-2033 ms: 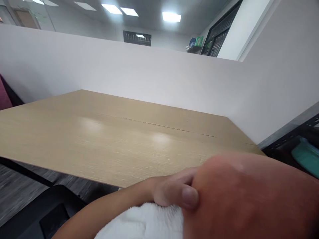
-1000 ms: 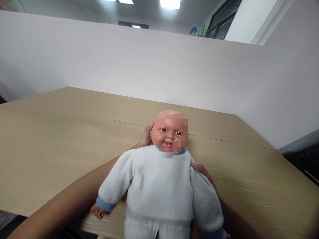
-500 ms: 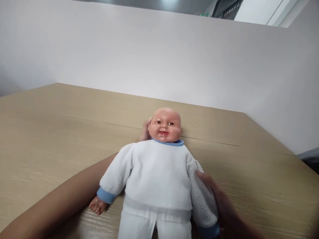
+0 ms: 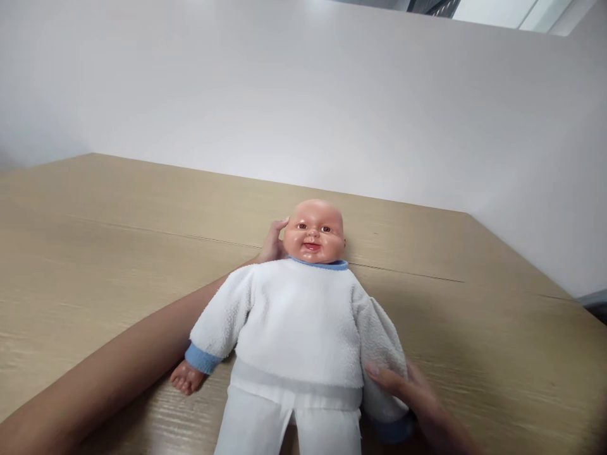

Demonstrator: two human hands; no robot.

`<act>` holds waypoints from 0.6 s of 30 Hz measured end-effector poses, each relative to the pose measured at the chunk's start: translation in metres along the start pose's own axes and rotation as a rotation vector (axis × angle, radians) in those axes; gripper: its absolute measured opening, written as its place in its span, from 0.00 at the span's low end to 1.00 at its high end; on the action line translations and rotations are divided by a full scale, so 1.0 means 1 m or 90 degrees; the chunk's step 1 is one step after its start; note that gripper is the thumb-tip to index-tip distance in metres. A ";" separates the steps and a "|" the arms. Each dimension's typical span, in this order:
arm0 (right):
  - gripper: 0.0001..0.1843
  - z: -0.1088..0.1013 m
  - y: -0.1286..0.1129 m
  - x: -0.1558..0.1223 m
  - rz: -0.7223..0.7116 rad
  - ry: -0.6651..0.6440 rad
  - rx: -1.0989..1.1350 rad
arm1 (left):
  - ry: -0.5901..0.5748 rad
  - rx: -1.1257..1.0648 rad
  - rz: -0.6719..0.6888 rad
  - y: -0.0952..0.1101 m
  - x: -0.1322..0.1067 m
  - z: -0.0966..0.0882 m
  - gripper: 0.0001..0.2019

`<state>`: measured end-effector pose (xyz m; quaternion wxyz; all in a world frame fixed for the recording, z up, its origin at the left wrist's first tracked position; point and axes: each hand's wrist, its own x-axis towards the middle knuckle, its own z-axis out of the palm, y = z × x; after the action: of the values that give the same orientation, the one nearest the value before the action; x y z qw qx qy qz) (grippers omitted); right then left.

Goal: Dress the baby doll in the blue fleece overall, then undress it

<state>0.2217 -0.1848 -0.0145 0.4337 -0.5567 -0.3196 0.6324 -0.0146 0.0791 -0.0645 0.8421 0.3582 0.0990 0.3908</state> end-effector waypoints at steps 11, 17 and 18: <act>0.53 -0.007 0.015 0.014 -0.066 0.144 -0.219 | 0.012 0.028 0.013 0.016 0.033 -0.012 0.43; 0.52 -0.017 0.029 0.030 -0.134 0.183 -0.336 | 0.060 0.043 0.009 0.030 0.061 -0.034 0.45; 0.51 -0.019 0.032 0.030 -0.143 0.187 -0.345 | 0.065 0.050 0.012 0.032 0.062 -0.036 0.45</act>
<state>0.2336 -0.1724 -0.0590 0.3780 -0.6987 -0.4695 0.3853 -0.0071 0.1572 -0.0616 0.8176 0.3714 0.1540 0.4121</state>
